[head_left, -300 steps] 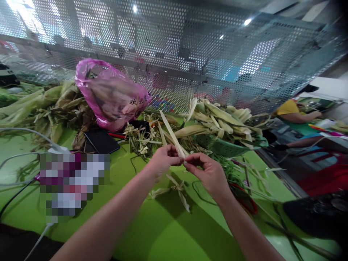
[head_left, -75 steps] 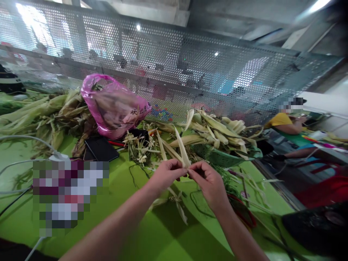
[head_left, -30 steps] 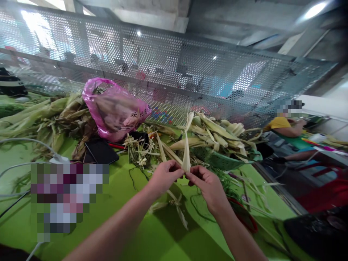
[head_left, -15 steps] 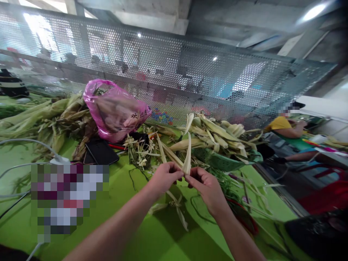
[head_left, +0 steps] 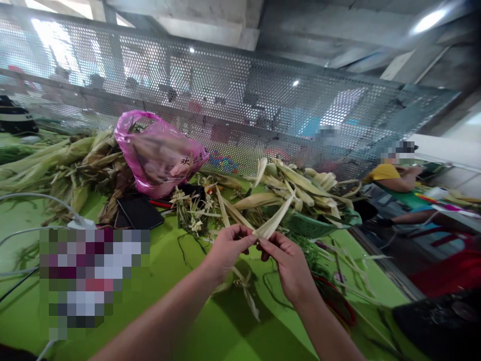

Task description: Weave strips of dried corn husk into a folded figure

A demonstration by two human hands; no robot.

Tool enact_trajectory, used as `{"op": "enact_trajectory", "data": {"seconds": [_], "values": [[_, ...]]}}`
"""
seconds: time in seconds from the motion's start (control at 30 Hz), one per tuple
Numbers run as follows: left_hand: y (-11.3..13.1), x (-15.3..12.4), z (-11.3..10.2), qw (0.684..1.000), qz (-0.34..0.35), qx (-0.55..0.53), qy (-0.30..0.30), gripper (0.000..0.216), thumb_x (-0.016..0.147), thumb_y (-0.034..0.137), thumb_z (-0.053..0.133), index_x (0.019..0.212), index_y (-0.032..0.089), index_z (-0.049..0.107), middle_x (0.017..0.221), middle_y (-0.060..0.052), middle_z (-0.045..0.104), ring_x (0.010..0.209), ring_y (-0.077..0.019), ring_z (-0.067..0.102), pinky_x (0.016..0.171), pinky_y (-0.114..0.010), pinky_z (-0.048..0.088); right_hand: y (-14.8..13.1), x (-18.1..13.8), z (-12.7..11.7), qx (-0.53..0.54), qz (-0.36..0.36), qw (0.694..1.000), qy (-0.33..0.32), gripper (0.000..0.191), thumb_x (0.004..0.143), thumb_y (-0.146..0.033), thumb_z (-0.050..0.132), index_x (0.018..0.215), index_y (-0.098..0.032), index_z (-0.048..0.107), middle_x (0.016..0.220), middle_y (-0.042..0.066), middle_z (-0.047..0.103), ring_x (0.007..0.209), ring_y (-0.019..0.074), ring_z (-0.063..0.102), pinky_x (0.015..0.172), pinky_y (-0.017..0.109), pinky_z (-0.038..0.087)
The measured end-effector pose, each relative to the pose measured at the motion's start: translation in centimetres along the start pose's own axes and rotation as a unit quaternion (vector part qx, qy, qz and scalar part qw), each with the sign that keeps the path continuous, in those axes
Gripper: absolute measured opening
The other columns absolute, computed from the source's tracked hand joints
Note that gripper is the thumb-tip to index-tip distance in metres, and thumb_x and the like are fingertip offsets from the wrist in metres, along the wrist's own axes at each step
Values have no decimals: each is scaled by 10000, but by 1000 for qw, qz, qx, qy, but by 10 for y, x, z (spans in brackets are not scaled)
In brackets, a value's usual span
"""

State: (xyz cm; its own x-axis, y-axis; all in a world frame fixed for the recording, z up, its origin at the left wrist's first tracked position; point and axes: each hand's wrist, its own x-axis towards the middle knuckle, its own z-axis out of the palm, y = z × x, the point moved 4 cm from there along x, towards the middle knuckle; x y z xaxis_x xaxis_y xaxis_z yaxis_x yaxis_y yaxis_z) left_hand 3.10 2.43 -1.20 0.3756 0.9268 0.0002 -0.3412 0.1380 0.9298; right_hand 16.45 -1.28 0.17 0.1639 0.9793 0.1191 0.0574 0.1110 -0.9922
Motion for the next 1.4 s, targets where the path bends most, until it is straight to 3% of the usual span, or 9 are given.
{"op": "enact_trajectory", "data": {"seconds": [0.23, 0.6, 1.03, 1.4], "values": [[0, -2, 0, 998, 22, 57, 4, 153, 761, 291, 651, 772, 145, 605, 738, -15, 592, 678, -117, 509, 656, -251, 399, -2, 0, 3, -15, 7, 1000, -1, 193, 749, -349, 723, 825, -173, 704, 697, 23, 600, 656, 160, 498, 558, 253, 399], [4, 3, -4, 1000, 14, 9, -3, 158, 716, 282, 664, 725, 146, 584, 672, -8, 571, 641, -114, 515, 647, -248, 393, -6, 0, 0, -67, -14, 998, -8, 279, 819, -433, 639, 890, -177, 722, 776, 52, 667, 688, 182, 541, 614, 280, 427], [5, 5, -4, 999, -1, -32, 19, 133, 679, 191, 657, 703, 158, 531, 592, 15, 555, 568, -109, 551, 621, -250, 421, -3, 1, 5, -81, -30, 996, -15, 353, 779, -504, 668, 901, -178, 723, 782, 52, 691, 674, 180, 564, 588, 280, 434], [16, 1, -6, 998, 1, -67, 0, 240, 645, 288, 711, 696, 160, 514, 631, 29, 549, 557, -98, 538, 637, -261, 442, -26, -3, 7, -122, -53, 991, -10, 342, 786, -482, 667, 934, -175, 695, 830, 46, 661, 714, 176, 558, 604, 272, 464]]}}
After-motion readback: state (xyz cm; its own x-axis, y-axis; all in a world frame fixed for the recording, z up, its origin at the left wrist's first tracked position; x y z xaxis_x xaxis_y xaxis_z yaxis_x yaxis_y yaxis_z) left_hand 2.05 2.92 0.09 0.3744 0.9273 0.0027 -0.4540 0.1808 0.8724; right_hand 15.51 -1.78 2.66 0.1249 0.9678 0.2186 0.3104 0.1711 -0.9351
